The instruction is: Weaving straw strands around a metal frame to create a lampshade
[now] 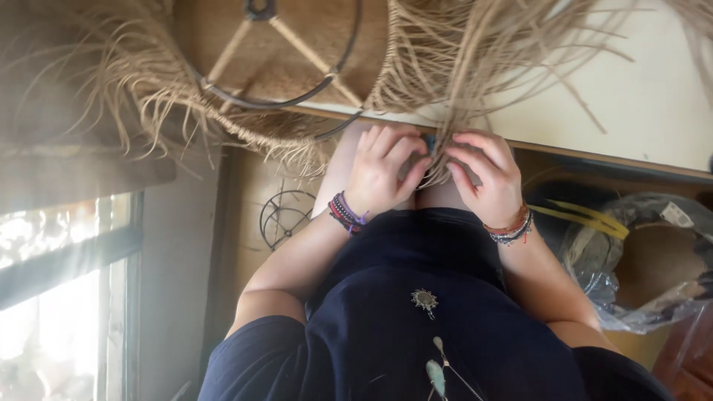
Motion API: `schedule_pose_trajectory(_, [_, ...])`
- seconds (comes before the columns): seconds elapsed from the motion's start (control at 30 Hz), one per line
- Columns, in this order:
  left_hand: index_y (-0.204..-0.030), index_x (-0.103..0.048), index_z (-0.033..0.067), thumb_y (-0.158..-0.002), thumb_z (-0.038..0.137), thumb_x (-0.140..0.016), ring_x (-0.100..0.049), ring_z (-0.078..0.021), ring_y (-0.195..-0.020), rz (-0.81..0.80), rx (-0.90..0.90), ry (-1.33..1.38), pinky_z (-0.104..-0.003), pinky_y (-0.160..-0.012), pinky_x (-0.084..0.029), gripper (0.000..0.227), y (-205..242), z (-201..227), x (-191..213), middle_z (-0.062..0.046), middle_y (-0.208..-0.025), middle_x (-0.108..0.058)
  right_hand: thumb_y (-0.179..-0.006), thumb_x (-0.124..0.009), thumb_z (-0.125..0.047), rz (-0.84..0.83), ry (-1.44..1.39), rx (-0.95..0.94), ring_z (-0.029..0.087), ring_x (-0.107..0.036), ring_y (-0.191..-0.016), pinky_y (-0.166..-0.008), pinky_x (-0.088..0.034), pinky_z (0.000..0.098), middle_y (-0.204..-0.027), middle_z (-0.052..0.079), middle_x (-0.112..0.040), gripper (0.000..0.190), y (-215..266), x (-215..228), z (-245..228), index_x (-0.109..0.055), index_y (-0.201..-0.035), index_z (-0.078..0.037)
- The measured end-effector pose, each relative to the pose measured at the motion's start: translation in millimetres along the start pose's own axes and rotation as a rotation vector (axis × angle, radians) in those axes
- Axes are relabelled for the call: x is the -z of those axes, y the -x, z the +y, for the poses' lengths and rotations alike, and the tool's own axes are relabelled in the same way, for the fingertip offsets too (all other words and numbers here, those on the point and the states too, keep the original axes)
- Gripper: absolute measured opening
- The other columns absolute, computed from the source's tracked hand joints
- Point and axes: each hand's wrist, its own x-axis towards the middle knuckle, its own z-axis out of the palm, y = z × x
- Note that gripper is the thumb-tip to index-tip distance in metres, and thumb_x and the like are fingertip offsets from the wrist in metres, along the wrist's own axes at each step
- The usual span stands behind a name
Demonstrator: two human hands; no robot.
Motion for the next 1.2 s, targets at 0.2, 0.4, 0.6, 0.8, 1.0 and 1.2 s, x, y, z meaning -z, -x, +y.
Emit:
schedule_pose_trajectory(0.2, [-0.103, -0.06, 0.019, -0.096, 0.048, -0.061, -0.072, -0.0281, -0.079, -0.199, 0.094, -0.308, -0.038, -0.071, -0.057, 0.029, -70, 11, -42, -0.003, -0.092, -0.062, -0.101, -0.068, -0.006, 0.058, 0.006, -0.096, 0.038, -0.065, -0.113, -0.093, -0.055, 0.0479, -0.117, 0.014, -0.066, 0.015, 20, 39, 26, -0.076, -0.112, -0.001])
schedule_pose_trajectory(0.4, [-0.077, -0.059, 0.0163, -0.096, 0.049, -0.067, -0.063, -0.0265, -0.042, -0.352, 0.281, -0.564, -0.041, -0.032, -0.046, 0.038, -95, -36, -97, -0.002, -0.054, -0.061, -0.105, -0.061, -0.006, 0.023, -0.046, -0.161, 0.032, -0.064, -0.108, -0.101, -0.051, 0.0425, -0.116, 0.017, -0.067, 0.014, 15, 60, 23, -0.073, -0.108, 0.002])
schedule_pose_trajectory(0.6, [-0.085, -0.05, 0.0167, -0.101, 0.04, -0.057, -0.062, -0.0388, -0.05, -0.379, 0.352, -0.408, -0.052, -0.041, -0.044, 0.029, -119, -42, -85, -0.008, -0.063, -0.064, -0.105, -0.06, -0.005, 0.028, -0.104, -0.143, 0.031, -0.065, -0.106, -0.099, -0.052, 0.0406, -0.114, 0.016, -0.067, 0.015, 11, 59, 33, -0.073, -0.107, 0.002])
schedule_pose_trajectory(0.8, [-0.1, -0.059, 0.012, -0.105, 0.022, -0.05, -0.062, -0.0106, -0.054, -0.057, 0.376, 0.117, -0.027, -0.049, -0.052, 0.015, -148, -16, -48, 0.002, -0.072, -0.067, -0.102, -0.066, -0.003, 0.037, -0.131, -0.178, 0.029, -0.066, -0.103, -0.098, -0.054, 0.0385, -0.112, 0.015, -0.069, 0.011, 6, 56, 34, -0.073, -0.109, 0.001])
schedule_pose_trajectory(1.0, [-0.092, -0.052, 0.0155, -0.103, 0.033, -0.053, -0.037, -0.0063, -0.038, 0.16, 0.711, 1.031, -0.02, -0.033, -0.021, 0.021, -147, 9, -34, 0.001, -0.073, -0.058, -0.103, -0.067, -0.001, 0.024, -0.28, -0.243, 0.025, -0.068, -0.099, -0.091, -0.058, 0.0326, -0.113, 0.016, -0.069, 0.018, -5, 50, 40, -0.071, -0.12, -0.001])
schedule_pose_trajectory(1.2, [-0.103, -0.057, 0.0158, -0.107, 0.024, -0.055, -0.04, -0.0049, -0.044, 0.024, 0.716, 1.26, -0.019, -0.035, -0.029, 0.009, -111, 17, -43, 0.001, -0.08, -0.066, -0.103, -0.063, -0.005, 0.177, -1.097, -0.465, 0.031, -0.068, -0.103, -0.088, -0.057, 0.0355, -0.13, 0.023, -0.066, 0.052, 6, 17, 50, -0.046, -0.152, 0.0])
